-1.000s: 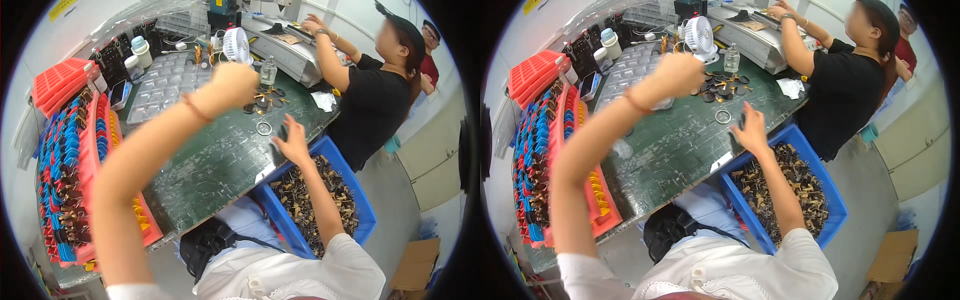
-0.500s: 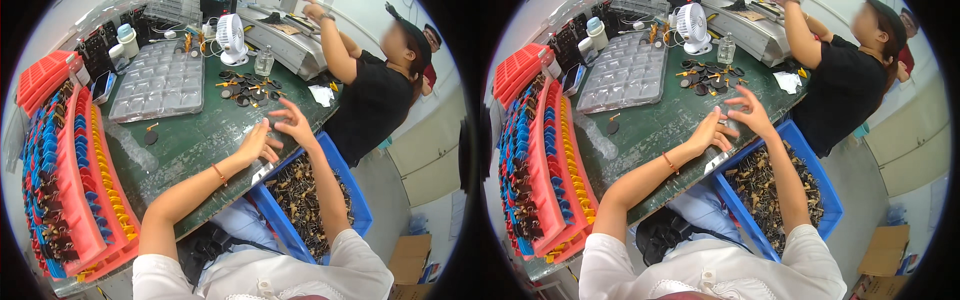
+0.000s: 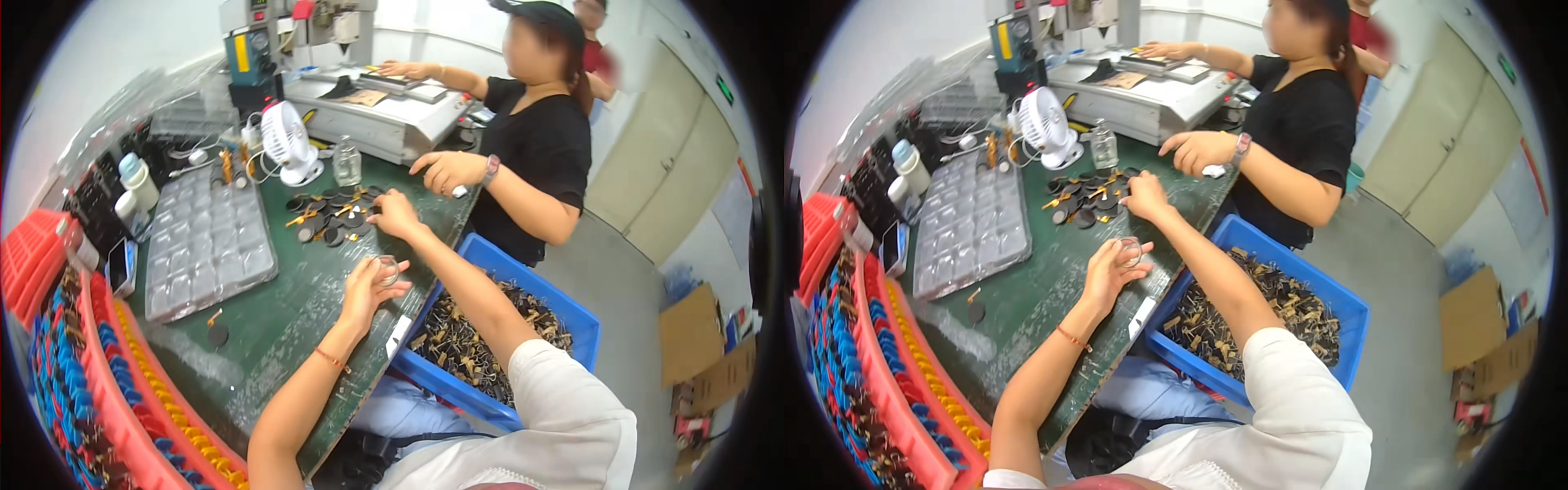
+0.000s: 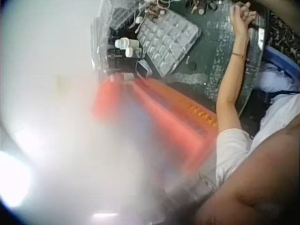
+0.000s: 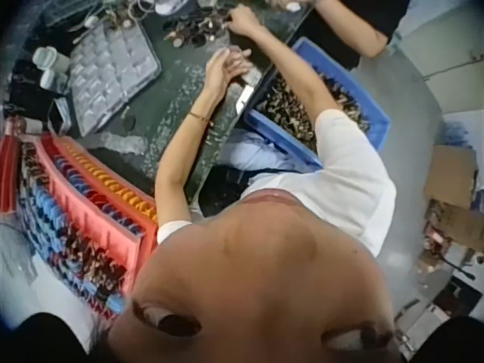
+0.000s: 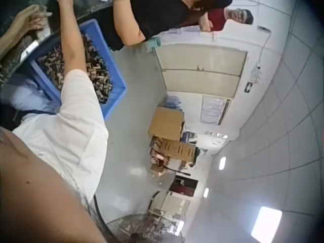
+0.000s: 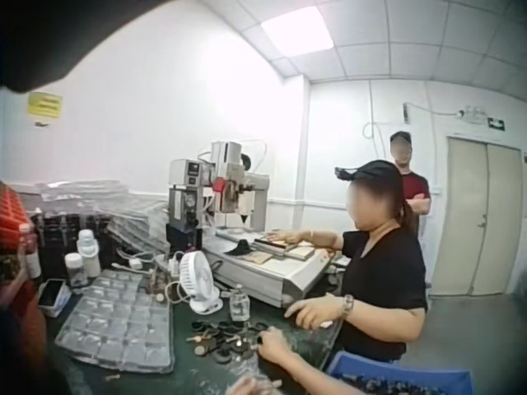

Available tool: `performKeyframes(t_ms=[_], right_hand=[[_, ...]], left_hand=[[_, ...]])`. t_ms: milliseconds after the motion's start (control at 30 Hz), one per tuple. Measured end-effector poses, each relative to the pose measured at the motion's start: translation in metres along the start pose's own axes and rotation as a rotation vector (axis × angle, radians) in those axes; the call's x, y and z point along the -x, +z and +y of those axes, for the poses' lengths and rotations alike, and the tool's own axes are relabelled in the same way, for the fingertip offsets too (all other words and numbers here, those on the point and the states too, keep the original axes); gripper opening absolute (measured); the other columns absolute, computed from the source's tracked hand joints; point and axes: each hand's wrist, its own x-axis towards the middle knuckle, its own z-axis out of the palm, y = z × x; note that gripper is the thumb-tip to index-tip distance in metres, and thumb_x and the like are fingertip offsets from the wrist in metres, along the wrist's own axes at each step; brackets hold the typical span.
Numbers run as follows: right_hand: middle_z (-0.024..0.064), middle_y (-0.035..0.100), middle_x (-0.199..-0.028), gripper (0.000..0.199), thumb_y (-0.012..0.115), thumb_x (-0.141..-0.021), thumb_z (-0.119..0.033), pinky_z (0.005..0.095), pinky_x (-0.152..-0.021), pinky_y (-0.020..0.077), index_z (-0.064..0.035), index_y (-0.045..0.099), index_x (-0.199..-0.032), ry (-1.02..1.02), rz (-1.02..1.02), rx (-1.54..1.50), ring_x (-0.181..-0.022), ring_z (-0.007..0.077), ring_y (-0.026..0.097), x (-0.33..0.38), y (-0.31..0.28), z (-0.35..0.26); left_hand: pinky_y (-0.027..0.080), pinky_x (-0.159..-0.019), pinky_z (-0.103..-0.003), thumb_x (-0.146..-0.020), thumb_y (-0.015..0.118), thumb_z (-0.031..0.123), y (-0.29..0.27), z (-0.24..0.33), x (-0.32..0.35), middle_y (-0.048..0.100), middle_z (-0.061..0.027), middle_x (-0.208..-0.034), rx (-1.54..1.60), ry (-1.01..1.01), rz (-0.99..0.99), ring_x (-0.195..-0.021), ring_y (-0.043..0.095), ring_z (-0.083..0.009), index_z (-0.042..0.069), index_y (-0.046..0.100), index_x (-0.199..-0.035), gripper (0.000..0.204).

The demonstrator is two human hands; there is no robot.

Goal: Manually assembling small circular electronic components and placing them into organized trays.

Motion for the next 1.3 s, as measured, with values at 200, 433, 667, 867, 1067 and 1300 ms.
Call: performKeyframes(t_ms=[200, 433, 667, 867, 1067, 1300], right_hand=[[0.0190, 0.061, -0.090, 0.024, 0.059, -0.082, -0.024, 0.0433, -0.073, 0.0487, -0.0003, 0.064, -0.081, -0.049, 0.112, 0.113, -0.087, 0.0351, 0.059, 0.019, -0.021, 0.012], [0.0110, 0.061, -0.072, 0.019, 0.046, -0.091, -0.014, 0.0317, -0.055, 0.0459, -0.0024, 0.058, -0.100, 0.080, 0.357, -0.691, -0.062, 0.0213, 0.060, 0.109, -0.087, -0.047], [0.0065, 0.048, -0.095, 0.041, 0.043, -0.085, 0.003, 0.0277, -0.062, 0.0429, -0.0058, 0.039, -0.125, 0.379, 0.282, -1.560, -0.073, 0.0155, 0.052, 0.197, -0.068, -0.006], [0.0058, 0.048, -0.092, 0.036, 0.052, -0.086, -0.002, 0.0287, -0.066, 0.0390, -0.0067, 0.038, -0.119, 0.437, 0.190, -1.655, -0.074, 0.0146, 0.048, 0.216, -0.070, 0.000], [0.0047, 0.046, -0.094, 0.025, 0.055, -0.089, -0.008, 0.0271, -0.061, 0.0375, -0.0085, 0.039, -0.108, 0.407, 0.230, -1.690, -0.070, 0.0130, 0.045, 0.234, -0.068, -0.015], [0.0050, 0.050, -0.086, 0.022, 0.059, -0.088, -0.015, 0.0244, -0.051, 0.0367, -0.0065, 0.043, -0.102, 0.420, 0.084, -1.682, -0.059, 0.0128, 0.048, 0.237, -0.066, -0.026]], left_hand=[[0.053, -0.068, -0.030, -0.093, 0.044, 0.021, 0.018, 0.003, -0.001, 0.057, -0.0251, -0.114, -0.050, -0.043, -0.059, -0.078, 0.066, -0.0238, 0.002, 0.049, -0.107, 0.025], [0.054, -0.066, -0.032, -0.092, 0.046, 0.019, 0.011, 0.004, 0.000, 0.060, -0.0228, -0.105, -0.050, -0.052, -0.069, -0.075, 0.066, -0.0273, 0.001, 0.052, -0.101, 0.022], [0.054, -0.063, -0.030, -0.087, 0.051, 0.009, 0.022, 0.003, 0.000, 0.061, -0.0252, -0.104, -0.172, -0.034, -0.085, -0.071, 0.065, -0.0233, 0.002, 0.040, -0.124, 0.040], [0.054, -0.065, -0.030, -0.085, 0.053, 0.009, 0.018, 0.000, -0.001, 0.060, -0.0246, -0.105, -0.214, -0.040, -0.090, -0.072, 0.065, -0.0216, 0.000, 0.045, -0.122, 0.038], [0.054, -0.067, -0.030, -0.085, 0.050, 0.006, 0.015, -0.003, 0.002, 0.061, -0.0197, -0.105, -0.256, -0.061, -0.127, -0.072, 0.064, -0.0204, -0.002, 0.050, -0.109, 0.026], [0.048, -0.055, -0.024, -0.085, 0.054, 0.006, 0.019, -0.008, 0.012, 0.063, -0.0144, -0.094, -0.456, 0.013, -0.191, -0.063, 0.061, -0.0144, -0.001, 0.053, -0.103, 0.019]])
